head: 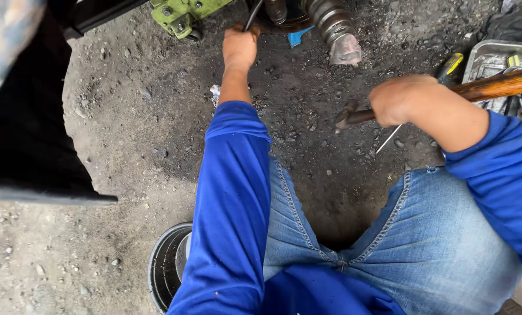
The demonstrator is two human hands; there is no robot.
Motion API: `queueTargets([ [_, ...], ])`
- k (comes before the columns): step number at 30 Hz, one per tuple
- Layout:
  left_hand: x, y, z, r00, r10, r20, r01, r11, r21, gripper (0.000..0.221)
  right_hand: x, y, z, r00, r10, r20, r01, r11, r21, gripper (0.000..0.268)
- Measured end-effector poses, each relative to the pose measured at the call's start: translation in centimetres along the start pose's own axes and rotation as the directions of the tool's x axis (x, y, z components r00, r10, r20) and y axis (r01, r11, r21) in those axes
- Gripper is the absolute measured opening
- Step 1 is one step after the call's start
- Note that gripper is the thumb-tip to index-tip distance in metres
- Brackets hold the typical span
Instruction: Repairing a vehicle's wheel hub assembly using a hammer, chisel, and lubricant spray
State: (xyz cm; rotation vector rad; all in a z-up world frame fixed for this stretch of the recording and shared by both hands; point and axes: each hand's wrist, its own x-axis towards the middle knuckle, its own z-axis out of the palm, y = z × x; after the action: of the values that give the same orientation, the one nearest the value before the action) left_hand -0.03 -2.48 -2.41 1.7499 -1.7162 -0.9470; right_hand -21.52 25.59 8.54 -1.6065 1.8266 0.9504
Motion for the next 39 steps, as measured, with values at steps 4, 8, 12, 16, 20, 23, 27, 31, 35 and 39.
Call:
queueTargets([
  [4, -0.8, 1.3, 0.1, 0.997, -0.081, -0.006, 0.081, 0.996, -0.037, 0.027, -1.2, -0.3, -0.8, 1.0, 0.005, 0.011, -0.005, 0.999, 0.04, 0.035],
  [8, 0.5, 0.2, 1.5, 0.989, -0.136, -0.061, 0.128, 0.985, -0.116, 0.026, 1.1, 0.2, -0.3, 0.998, 0.045, 0.054, -0.046, 0.999, 0.021, 0.036],
  [12, -0.7, 1.5, 1.2, 0.992, -0.108, -0.061, 0.102, 0.989, -0.106, 0.016, 2.9, 1.6, -0.1, 0.998, -0.011, 0.054, 0.01, 1.0, 0.01, 0.037],
  [16, -1.6, 2.3, 0.7, 0.989, -0.146, -0.024, 0.145, 0.988, -0.054, 0.015, 3.6, 2.1, -0.3, 0.995, -0.084, 0.049, 0.082, 0.996, 0.035, 0.039],
  [20, 0.5, 0.0, 1.6, 0.983, -0.113, -0.142, 0.095, 0.988, -0.124, 0.012, 4.8, 2.5, -0.2, 0.979, -0.192, 0.07, 0.188, 0.981, 0.049, 0.042],
  [23, -1.8, 2.9, 0.7, 0.981, -0.189, 0.028, 0.19, 0.981, -0.044, 0.008, 5.6, 2.5, 0.1, 0.974, -0.219, 0.052, 0.215, 0.974, 0.071, 0.038],
  [27, -2.7, 4.0, 1.1, 0.97, -0.233, 0.075, 0.24, 0.965, -0.103, 0.012, 5.7, 2.9, -0.2, 0.967, -0.23, 0.109, 0.223, 0.972, 0.072, 0.048],
  [31, -2.9, 4.1, 1.4, 0.964, -0.258, 0.069, 0.265, 0.953, -0.148, 0.016, 6.2, 2.9, -0.1, 0.974, -0.206, 0.09, 0.198, 0.976, 0.088, 0.044],
  [35, -2.6, 3.3, 1.7, 0.968, -0.251, 0.026, 0.248, 0.932, -0.265, 0.008, 6.5, 2.3, 0.0, 0.975, -0.206, 0.083, 0.202, 0.978, 0.052, 0.044],
  [39, -1.9, 2.7, 1.7, 0.973, -0.224, -0.05, 0.215, 0.967, -0.136, 0.014, 6.4, 2.1, 0.1, 0.974, -0.214, 0.076, 0.209, 0.976, 0.068, 0.039],
])
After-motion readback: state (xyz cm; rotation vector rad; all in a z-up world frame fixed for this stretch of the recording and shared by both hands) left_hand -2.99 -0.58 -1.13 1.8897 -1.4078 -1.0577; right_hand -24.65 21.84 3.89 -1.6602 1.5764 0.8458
